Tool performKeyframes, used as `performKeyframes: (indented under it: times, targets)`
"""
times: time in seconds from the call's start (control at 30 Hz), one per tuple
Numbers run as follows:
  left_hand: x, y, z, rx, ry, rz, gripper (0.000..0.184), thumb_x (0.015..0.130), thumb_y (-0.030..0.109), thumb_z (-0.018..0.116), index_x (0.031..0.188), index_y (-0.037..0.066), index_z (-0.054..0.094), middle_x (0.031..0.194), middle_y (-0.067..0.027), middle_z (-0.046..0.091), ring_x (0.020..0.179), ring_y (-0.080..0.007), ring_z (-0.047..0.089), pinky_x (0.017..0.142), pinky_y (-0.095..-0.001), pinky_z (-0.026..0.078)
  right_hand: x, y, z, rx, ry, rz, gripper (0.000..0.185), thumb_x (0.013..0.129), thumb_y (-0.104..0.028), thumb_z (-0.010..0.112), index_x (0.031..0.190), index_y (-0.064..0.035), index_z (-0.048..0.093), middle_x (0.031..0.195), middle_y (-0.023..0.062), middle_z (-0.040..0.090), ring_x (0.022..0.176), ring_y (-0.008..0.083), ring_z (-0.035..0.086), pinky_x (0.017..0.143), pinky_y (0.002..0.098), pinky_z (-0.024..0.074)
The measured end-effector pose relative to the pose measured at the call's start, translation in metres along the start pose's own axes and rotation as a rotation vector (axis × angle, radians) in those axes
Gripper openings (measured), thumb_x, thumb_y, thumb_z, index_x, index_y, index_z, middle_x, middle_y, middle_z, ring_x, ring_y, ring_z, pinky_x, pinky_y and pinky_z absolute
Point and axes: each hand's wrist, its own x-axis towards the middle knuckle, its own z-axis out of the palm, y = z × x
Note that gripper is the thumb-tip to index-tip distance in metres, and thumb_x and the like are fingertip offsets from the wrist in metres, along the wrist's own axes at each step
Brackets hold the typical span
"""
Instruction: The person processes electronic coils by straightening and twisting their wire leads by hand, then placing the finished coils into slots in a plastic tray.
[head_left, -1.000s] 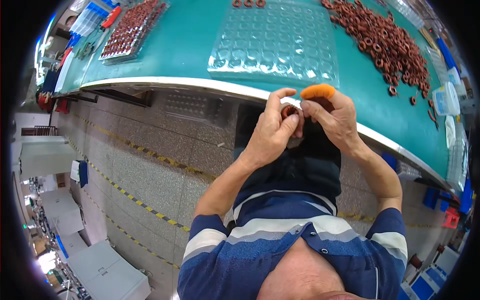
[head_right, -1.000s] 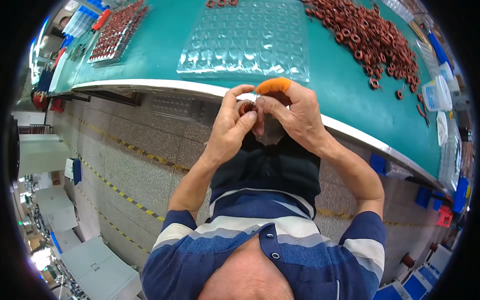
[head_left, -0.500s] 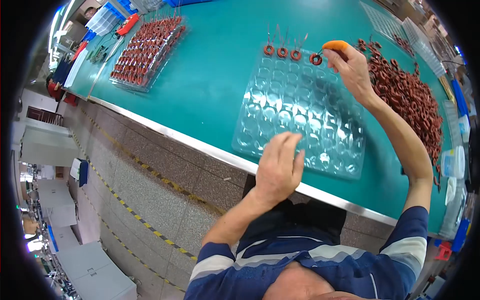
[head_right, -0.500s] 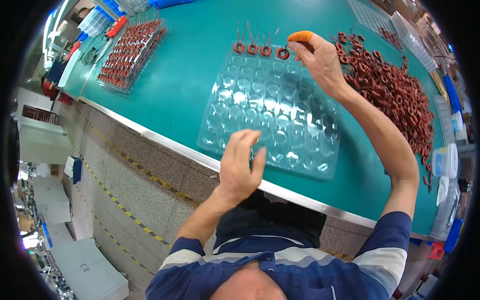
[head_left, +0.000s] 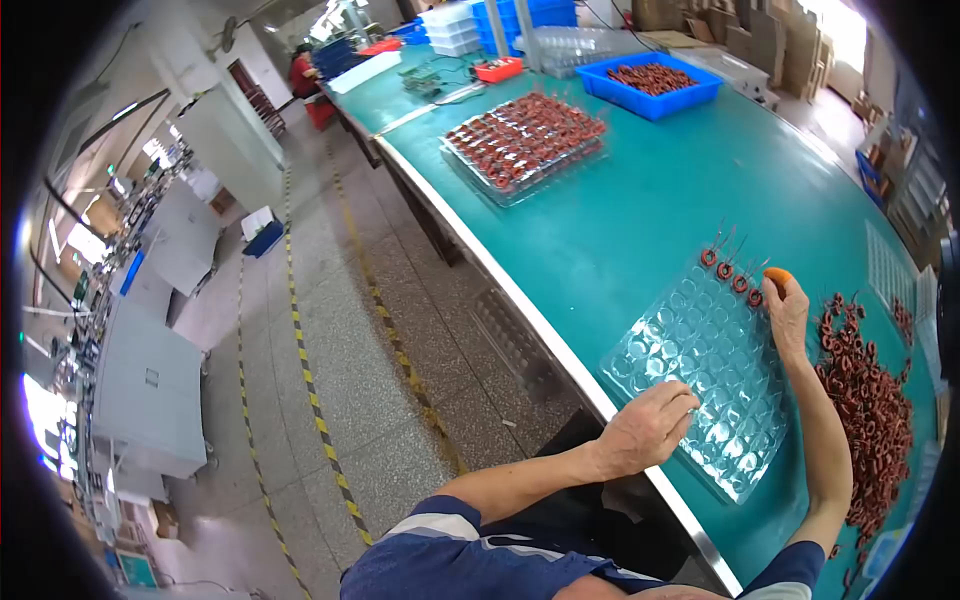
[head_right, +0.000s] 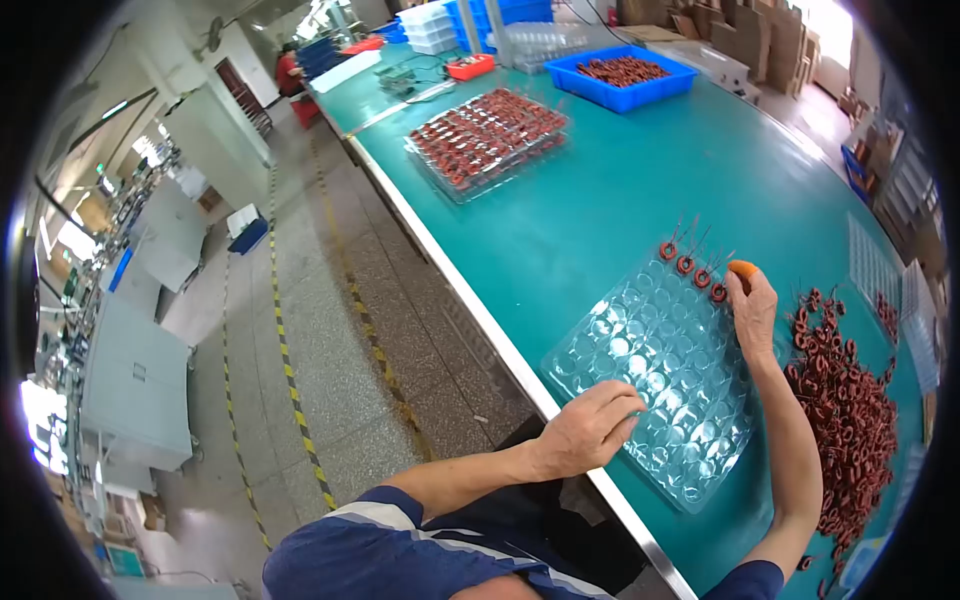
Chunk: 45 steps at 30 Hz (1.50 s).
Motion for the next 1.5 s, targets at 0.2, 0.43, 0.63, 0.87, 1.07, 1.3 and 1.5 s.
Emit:
performKeyframes:
  times: [0.2,0.43,0.63,0.87,1.07,1.3,1.5]
  targets:
    - [-0.003,0.0,0.007,0.012,0.057,0.001,0.019,0.082,-0.001,0.059,0.1,0.001,0.057,0.098,-0.0154,0.057,0.091,-0.0333,0.059,0.079,-0.0399,0.049,0.0,0.005,0.0,-0.183,0.038,-0.163,0.034,0.085,-0.01,0.068,0.116,0.0019,0.06,0.07,0.0063,0.049,0.064,0.0182,0.048,0.062,0.0342,0.0425]
    - [-0.002,0.003,0.006,0.007,0.086,0.039,0.013,0.083,-0.002,0.057,0.096,0.001,0.056,0.093,-0.0146,0.056,0.088,-0.0328,0.058,0.077,-0.0399,0.048,-0.019,0.001,-0.011,-0.212,0.148,-0.259,0.037,0.087,-0.01,0.066,0.121,0.0023,0.056,0.073,0.0064,0.052,0.065,0.0193,0.05,0.063,0.0334,0.0437]
    - [-0.002,-0.002,0.009,0.031,0.11,0.057,0.012,0.084,-0.003,0.056,0.095,0.001,0.056,0.092,-0.014,0.056,0.087,-0.0327,0.058,0.075,-0.0394,0.049,-0.13,-0.181,-0.041,0.285,-0.159,-0.537,0.034,0.084,0.002,0.062,0.117,0.0016,0.057,0.078,0.0082,0.061,0.061,0.0207,0.057,0.057,0.0297,0.0456]
    - [-0.003,-0.002,0.01,0.03,0.103,0.057,0.012,0.084,-0.003,0.056,0.095,0.002,0.056,0.091,-0.0136,0.056,0.087,-0.0326,0.058,0.075,-0.0397,0.048,-0.182,-0.322,-0.118,0.597,-0.556,-0.738,0.017,0.071,0.001,0.068,0.088,-0.0009,0.067,0.076,0.0077,0.064,0.061,0.0231,0.063,0.055,0.027,0.0488]
    - [-0.006,-0.002,0.01,0.004,0.107,0.035,0.011,0.084,-0.002,0.057,0.094,0.001,0.055,0.093,-0.0135,0.056,0.089,-0.033,0.057,0.076,-0.04,0.048,-0.162,-0.227,-0.096,-0.04,-0.2,-0.531,0.027,0.084,-0.001,0.064,0.11,0.0044,0.06,0.094,0.0121,0.063,0.078,0.0267,0.064,0.067,0.031,0.052]
    - [-0.006,-0.004,0.009,0.038,0.08,0.065,0.012,0.083,-0.002,0.058,0.094,0.001,0.055,0.093,-0.0136,0.055,0.088,-0.0329,0.057,0.076,-0.0406,0.048,-0.176,-0.023,-0.168,-1.034,0.009,-0.317,0.039,0.086,-0.003,0.06,0.123,0.0049,0.054,0.128,0.0191,0.051,0.125,0.0354,0.044,0.104,0.045,0.0361]
    - [-0.003,-0.002,0.01,0.04,0.096,0.088,0.013,0.082,-0.002,0.058,0.094,0.001,0.055,0.093,-0.0138,0.055,0.089,-0.033,0.057,0.077,-0.0405,0.048,-0.185,0.025,-0.165,-1.071,-0.052,-0.366,0.021,0.091,-0.006,0.051,0.106,0.0064,0.058,0.115,0.017,0.054,0.111,0.0329,0.05,0.098,0.044,0.0369]
